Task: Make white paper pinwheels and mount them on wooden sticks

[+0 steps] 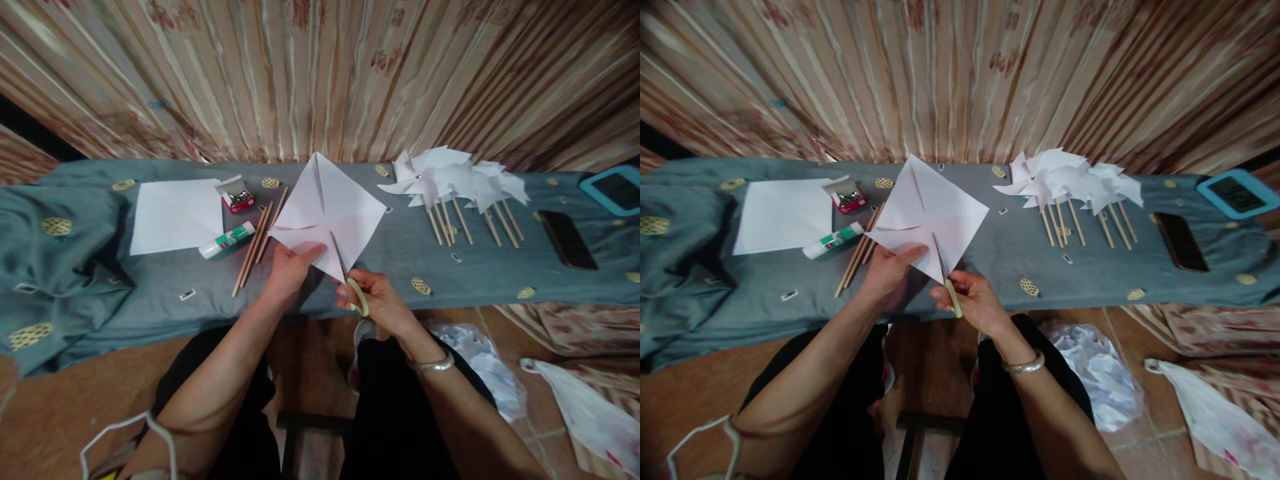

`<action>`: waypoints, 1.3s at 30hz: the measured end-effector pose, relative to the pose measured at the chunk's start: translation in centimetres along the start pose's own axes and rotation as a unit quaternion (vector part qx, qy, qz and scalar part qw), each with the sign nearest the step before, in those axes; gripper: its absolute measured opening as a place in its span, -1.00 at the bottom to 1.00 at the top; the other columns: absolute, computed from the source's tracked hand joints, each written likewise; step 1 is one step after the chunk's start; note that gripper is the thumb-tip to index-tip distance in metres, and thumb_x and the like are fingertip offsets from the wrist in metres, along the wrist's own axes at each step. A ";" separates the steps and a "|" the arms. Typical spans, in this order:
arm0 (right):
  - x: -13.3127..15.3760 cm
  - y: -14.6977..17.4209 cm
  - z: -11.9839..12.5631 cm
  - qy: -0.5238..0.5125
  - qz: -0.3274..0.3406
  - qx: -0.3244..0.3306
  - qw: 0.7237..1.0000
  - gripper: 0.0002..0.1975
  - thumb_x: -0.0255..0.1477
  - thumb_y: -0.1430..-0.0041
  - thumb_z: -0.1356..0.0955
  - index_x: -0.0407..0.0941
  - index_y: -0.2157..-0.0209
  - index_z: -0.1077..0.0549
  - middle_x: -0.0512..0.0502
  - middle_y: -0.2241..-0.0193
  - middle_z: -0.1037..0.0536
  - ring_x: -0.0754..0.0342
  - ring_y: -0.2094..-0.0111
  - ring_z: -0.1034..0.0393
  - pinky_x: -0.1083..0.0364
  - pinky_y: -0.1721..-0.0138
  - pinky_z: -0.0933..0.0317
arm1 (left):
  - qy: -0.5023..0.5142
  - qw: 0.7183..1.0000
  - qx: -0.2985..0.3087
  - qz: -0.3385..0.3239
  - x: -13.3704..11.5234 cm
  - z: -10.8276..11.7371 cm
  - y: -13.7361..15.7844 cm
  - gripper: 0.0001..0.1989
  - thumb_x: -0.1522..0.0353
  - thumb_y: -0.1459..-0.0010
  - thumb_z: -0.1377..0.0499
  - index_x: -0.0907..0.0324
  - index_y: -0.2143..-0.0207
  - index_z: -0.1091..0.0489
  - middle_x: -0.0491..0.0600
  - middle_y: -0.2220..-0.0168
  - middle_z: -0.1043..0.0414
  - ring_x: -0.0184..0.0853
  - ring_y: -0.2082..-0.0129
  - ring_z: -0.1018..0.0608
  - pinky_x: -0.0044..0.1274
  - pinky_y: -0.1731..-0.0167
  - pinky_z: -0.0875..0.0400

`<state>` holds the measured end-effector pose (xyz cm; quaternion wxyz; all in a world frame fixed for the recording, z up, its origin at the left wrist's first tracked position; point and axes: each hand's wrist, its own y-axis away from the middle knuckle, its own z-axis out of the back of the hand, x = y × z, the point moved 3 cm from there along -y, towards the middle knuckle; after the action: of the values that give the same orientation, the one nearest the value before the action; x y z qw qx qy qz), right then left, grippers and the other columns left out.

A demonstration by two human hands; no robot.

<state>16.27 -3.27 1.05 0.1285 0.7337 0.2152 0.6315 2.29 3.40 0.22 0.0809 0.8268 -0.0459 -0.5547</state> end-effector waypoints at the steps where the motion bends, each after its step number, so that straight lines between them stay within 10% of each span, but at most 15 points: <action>1: -0.1 0.0 0.0 0.001 0.000 -0.001 1.000 -0.45 0.00 0.40 -0.59 -0.13 0.58 -0.40 0.12 0.66 -0.42 0.29 0.63 -0.28 0.25 0.59 -0.19 | 0.001 1.000 0.001 -0.001 0.0 0.0 0.0 -0.77 0.38 0.25 -0.38 0.16 0.43 -0.51 0.00 0.33 -0.59 -0.18 0.30 -0.59 -0.39 0.22 -0.49; 39: -0.2 -0.2 -0.1 -0.017 0.012 -0.018 1.000 -0.50 -0.12 0.43 -0.63 -0.14 0.62 -0.41 0.11 0.69 -0.44 0.29 0.66 -0.27 0.26 0.62 -0.13 | -0.021 1.000 0.014 0.002 -0.1 0.0 0.3 -0.79 0.35 0.22 -0.36 0.13 0.43 -0.50 -0.02 0.34 -0.58 -0.19 0.34 -0.59 -0.37 0.21 -0.49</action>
<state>16.16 -3.17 0.83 0.1383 0.7441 0.1929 0.6245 2.24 3.16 0.33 0.0690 0.8162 -0.0569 -0.5708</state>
